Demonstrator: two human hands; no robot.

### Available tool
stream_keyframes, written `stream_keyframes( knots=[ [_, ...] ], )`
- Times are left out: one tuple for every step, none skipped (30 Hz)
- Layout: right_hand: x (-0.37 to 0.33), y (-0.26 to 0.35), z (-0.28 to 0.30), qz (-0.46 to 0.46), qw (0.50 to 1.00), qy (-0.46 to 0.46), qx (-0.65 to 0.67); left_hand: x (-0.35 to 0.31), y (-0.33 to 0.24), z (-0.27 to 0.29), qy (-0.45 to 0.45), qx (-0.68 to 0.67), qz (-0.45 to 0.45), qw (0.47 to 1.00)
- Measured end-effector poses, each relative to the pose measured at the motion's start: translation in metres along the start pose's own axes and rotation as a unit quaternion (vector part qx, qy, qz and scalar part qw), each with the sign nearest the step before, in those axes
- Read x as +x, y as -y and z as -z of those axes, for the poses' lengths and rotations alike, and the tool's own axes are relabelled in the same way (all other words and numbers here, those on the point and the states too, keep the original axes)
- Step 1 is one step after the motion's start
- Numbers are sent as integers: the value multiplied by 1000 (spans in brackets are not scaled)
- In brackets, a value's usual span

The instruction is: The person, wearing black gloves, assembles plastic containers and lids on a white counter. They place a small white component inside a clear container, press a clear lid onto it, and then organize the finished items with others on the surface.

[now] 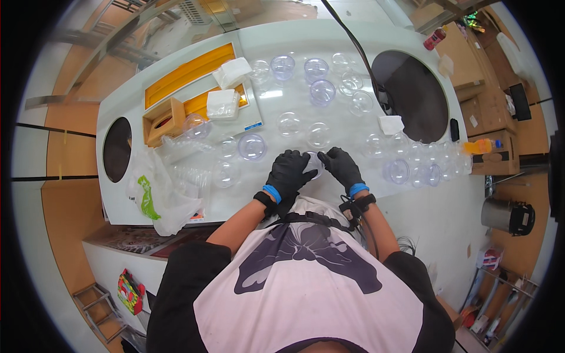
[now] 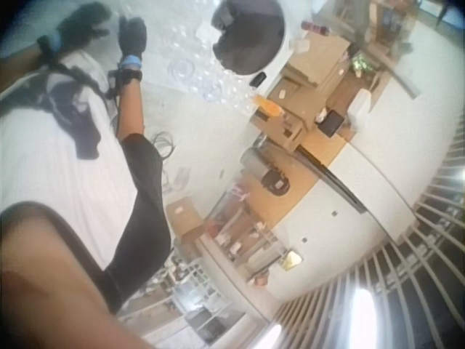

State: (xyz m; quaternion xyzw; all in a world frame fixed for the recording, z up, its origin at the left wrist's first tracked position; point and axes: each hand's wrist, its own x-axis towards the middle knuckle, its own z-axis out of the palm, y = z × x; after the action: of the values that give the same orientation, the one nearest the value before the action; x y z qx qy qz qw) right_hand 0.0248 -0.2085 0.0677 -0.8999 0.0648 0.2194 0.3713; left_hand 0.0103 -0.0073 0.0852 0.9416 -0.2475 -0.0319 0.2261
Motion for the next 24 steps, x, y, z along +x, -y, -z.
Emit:
stream_keyframes(
  knots=[
    [3,-4,-3,9,1000,-9,29,3,-2,0,-3,0,1,1000],
    [5,-6,-4,19,998,-16,56,6,-3,-1,18,-1,5,1000],
    [6,-8,-3,21,998,-16,53,8,-4,-2,39,-3,9,999],
    [7,-11,-1,32,997,-15,67,10,-2,-5,21,7,3,1000],
    [5,-9,2,43,996,-13,80,11,-1,-7,18,6,4,1000],
    [3,-8,5,45,996,-13,76,12,0,-9,24,11,-1,1000],
    [-2,-9,9,42,985,1,165,13,1,-11,30,16,-7,999],
    [-9,-6,14,38,967,17,252,13,1,-9,29,14,-6,999],
    [-14,-6,19,38,967,16,250,14,1,-8,23,18,-13,999],
    [-20,-8,25,119,951,10,285,14,0,-7,19,21,-21,999],
    [-29,-7,33,198,927,0,318,14,0,-9,18,19,-24,999],
    [-40,4,43,238,931,-11,277,13,3,-10,4,20,-28,999],
    [-44,8,49,240,931,-10,277,11,7,-12,-9,21,-32,999],
    [-49,8,57,235,935,-12,265,12,7,-14,-10,20,-36,999],
    [-52,5,62,231,939,-13,254,12,7,-15,-10,15,-34,999],
    [-48,-8,60,279,925,-37,255,12,7,-17,-10,10,-31,999],
    [-46,-21,56,278,925,-41,255,13,6,-17,-9,9,-35,999],
    [-44,-28,54,159,884,-25,439,14,5,-16,-12,2,-39,999],
    [-42,-35,53,33,798,-7,601,15,4,-16,-16,-5,-43,999],
    [-41,-32,53,34,798,-7,602,14,4,-16,-16,-4,-44,999],
    [-38,-29,52,7,835,-12,550,13,5,-15,-29,-11,-54,998],
    [-37,-25,51,-20,869,-17,494,13,6,-15,-43,-18,-63,997],
    [-39,-19,51,-19,869,-16,495,13,6,-13,-43,-17,-63,997],
    [-42,-12,51,1,887,13,461,12,8,-11,-43,-17,-59,997]
  ],
)
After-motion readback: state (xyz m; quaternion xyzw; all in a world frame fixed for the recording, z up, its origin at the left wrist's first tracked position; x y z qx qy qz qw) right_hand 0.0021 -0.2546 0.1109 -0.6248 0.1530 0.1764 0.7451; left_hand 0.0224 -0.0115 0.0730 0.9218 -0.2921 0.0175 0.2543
